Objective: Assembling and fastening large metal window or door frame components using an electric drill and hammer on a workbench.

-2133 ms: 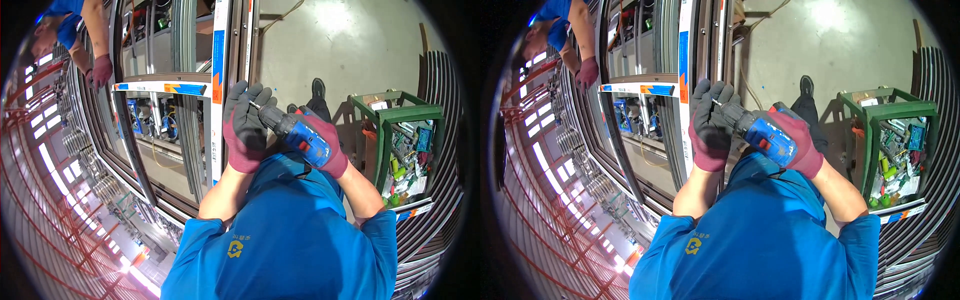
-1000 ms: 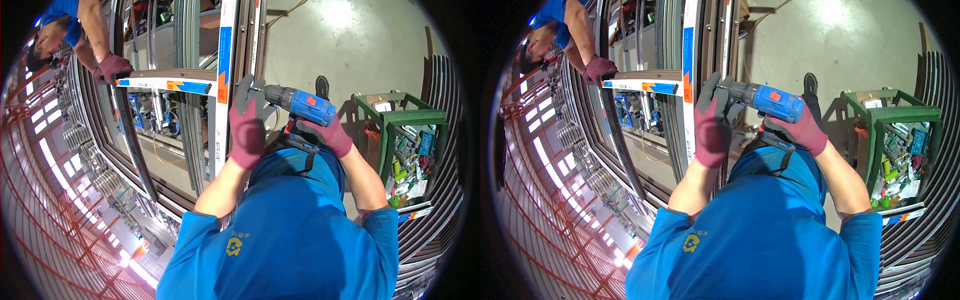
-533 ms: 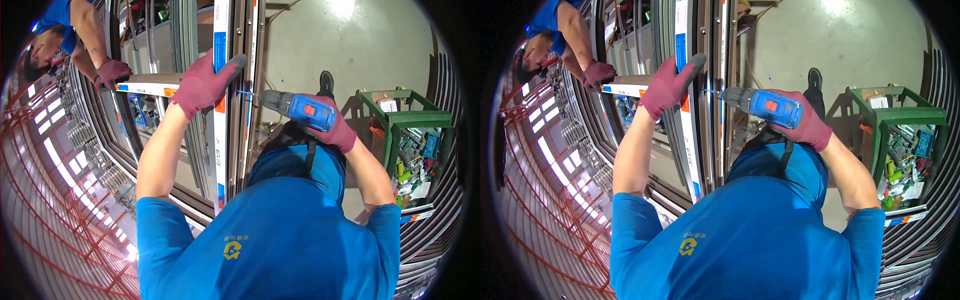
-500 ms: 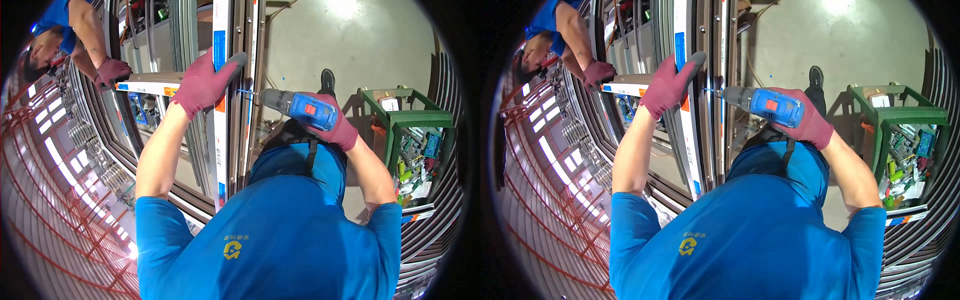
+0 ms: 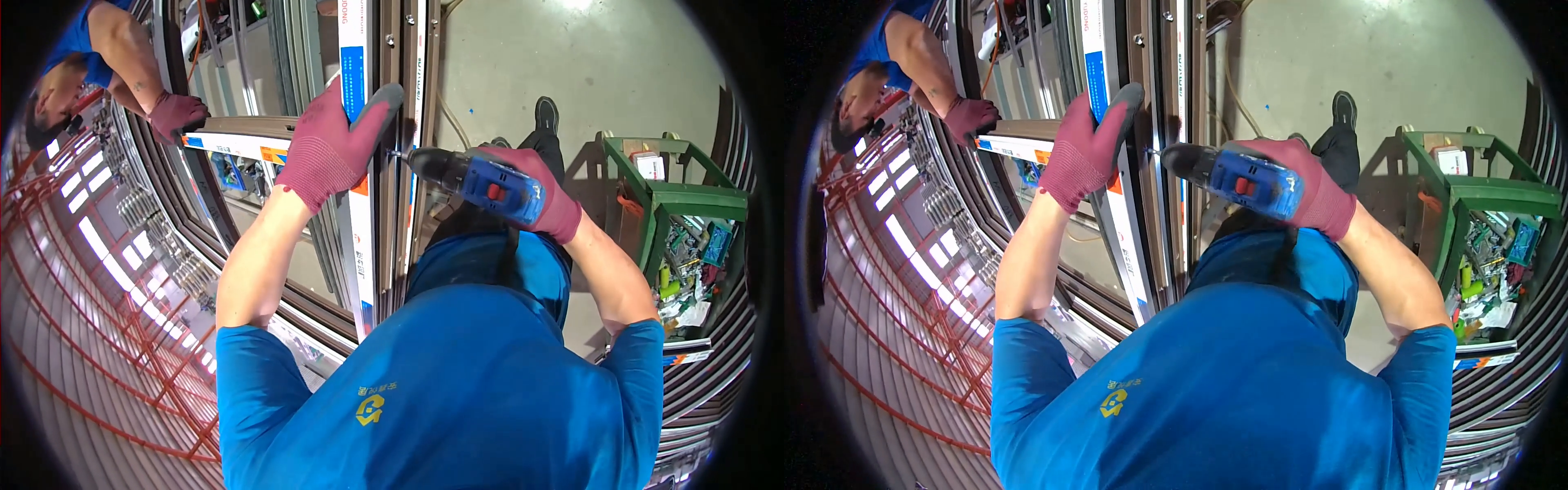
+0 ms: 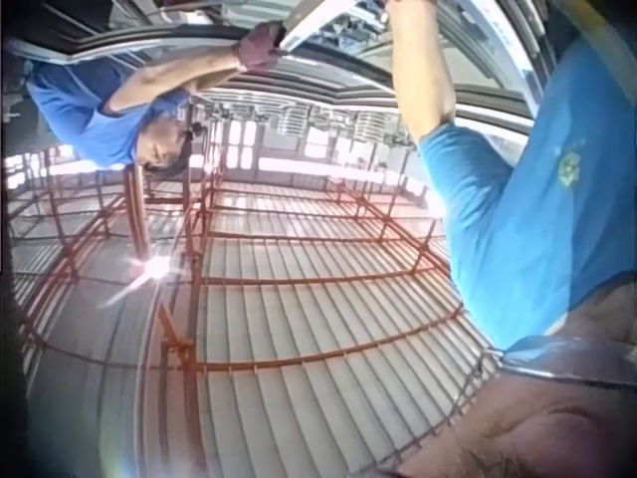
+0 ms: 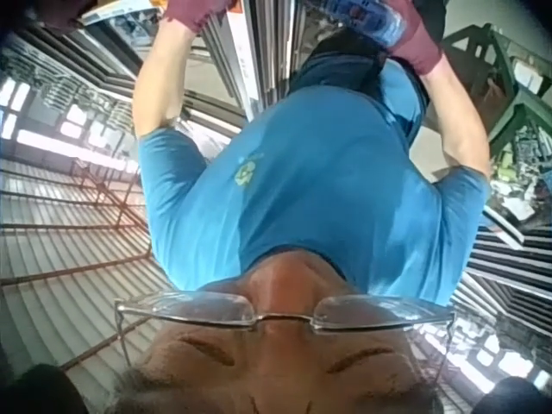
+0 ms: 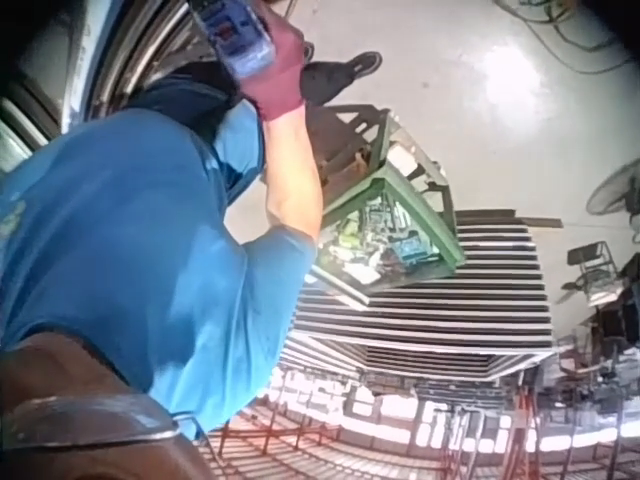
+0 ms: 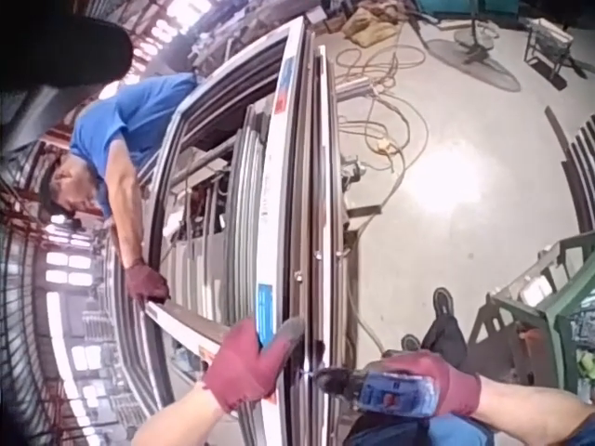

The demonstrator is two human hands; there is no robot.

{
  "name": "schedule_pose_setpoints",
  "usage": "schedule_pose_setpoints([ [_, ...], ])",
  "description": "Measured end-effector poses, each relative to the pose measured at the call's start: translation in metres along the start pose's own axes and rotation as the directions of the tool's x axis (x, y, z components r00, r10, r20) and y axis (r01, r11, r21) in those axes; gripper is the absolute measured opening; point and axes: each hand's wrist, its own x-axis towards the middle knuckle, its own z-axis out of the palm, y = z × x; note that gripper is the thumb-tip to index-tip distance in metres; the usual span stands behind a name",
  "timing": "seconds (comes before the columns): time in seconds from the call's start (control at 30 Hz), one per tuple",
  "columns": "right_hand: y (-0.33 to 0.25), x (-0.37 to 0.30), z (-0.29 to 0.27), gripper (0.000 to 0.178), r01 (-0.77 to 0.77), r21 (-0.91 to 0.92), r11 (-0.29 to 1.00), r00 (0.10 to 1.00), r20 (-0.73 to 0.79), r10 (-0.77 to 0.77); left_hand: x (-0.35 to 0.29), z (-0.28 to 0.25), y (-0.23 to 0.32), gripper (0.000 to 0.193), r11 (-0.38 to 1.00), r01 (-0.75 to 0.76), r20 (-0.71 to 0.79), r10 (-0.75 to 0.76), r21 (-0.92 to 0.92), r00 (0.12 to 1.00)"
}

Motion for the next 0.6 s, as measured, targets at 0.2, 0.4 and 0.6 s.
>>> schedule_pose_setpoints([
  [0.2, -0.005, 0.004, -0.008, 0.050, 0.055, -0.239, 0.969, 0.997, 0.060, -0.042, -0.005, -0.005, 0.006, 0.063, 1.000, -0.026, 0.010, 0.026, 0.004, 1.000],
  [0.4, 0.001, -0.004, 0.008, 0.051, 0.171, -0.085, 0.982, 0.984, -0.029, -0.174, -0.005, -0.002, -0.012, 0.058, 0.995, -0.040, -0.042, 0.044, 0.090, 0.998],
  [0.6, 0.000, -0.026, 0.016, 0.069, 0.042, -0.045, 0.998, 0.996, -0.071, -0.045, -0.063, -0.012, -0.025, 0.044, 0.938, -0.323, -0.498, 0.223, -0.123, 0.838],
])
